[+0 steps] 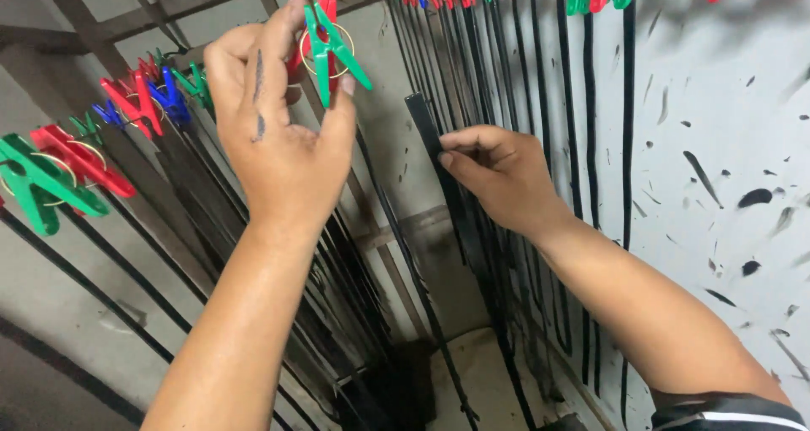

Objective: Sanding the edge of a leather strip, applying edge coating, and hanging it to dry.

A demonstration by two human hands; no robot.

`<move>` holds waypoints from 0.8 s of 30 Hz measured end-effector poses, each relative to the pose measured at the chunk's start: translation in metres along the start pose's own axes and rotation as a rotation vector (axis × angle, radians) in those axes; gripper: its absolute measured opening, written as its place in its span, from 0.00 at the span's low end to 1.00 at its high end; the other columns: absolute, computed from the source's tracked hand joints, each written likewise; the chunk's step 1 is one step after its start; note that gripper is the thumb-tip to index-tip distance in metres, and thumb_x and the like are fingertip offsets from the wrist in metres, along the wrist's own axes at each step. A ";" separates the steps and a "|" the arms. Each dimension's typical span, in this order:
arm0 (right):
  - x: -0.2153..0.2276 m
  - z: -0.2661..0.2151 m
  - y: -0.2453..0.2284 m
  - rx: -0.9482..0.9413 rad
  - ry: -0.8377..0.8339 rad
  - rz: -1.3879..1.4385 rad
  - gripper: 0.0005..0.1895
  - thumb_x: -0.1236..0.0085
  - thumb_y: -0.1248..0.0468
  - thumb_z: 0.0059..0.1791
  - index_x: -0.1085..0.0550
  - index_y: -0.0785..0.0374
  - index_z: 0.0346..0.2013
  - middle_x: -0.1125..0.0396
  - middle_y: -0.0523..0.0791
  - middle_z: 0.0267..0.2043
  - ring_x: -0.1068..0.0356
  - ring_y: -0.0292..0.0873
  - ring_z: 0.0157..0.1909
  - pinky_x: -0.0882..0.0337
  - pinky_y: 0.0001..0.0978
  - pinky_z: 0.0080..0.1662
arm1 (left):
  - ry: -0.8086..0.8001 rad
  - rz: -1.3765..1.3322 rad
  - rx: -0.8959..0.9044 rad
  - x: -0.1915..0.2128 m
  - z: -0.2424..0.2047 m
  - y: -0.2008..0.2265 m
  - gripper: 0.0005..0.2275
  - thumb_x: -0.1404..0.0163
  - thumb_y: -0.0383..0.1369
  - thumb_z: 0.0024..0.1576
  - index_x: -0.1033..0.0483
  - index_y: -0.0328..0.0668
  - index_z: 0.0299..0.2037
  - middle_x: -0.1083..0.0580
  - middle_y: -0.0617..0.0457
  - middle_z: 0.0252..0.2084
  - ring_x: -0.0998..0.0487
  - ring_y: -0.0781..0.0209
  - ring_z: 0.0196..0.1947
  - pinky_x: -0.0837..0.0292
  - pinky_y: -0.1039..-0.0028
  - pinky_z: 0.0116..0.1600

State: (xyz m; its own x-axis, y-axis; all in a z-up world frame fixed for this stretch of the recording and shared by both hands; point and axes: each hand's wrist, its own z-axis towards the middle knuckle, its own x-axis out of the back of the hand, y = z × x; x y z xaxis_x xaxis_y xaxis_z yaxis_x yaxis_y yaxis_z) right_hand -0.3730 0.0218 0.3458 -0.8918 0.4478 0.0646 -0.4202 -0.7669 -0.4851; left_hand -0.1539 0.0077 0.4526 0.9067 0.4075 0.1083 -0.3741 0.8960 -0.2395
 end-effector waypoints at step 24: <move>-0.022 0.048 -0.018 -0.301 -0.174 0.379 0.14 0.38 0.65 0.46 0.18 0.63 0.46 0.27 0.39 0.32 0.30 0.31 0.36 0.29 0.19 0.44 | -0.237 0.867 -0.813 0.057 0.068 -0.035 0.12 0.46 0.19 0.75 0.20 0.53 0.45 0.23 0.64 0.43 0.22 0.61 0.46 0.33 0.70 0.53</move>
State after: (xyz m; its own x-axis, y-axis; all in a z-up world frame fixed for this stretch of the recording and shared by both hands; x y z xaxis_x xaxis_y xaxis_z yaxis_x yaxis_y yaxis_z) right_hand -0.3540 0.0039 0.3956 -0.9976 0.0606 -0.0325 -0.0176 -0.6829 -0.7303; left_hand -0.1025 0.0117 0.5327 0.3259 0.9157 -0.2353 -0.5308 -0.0288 -0.8470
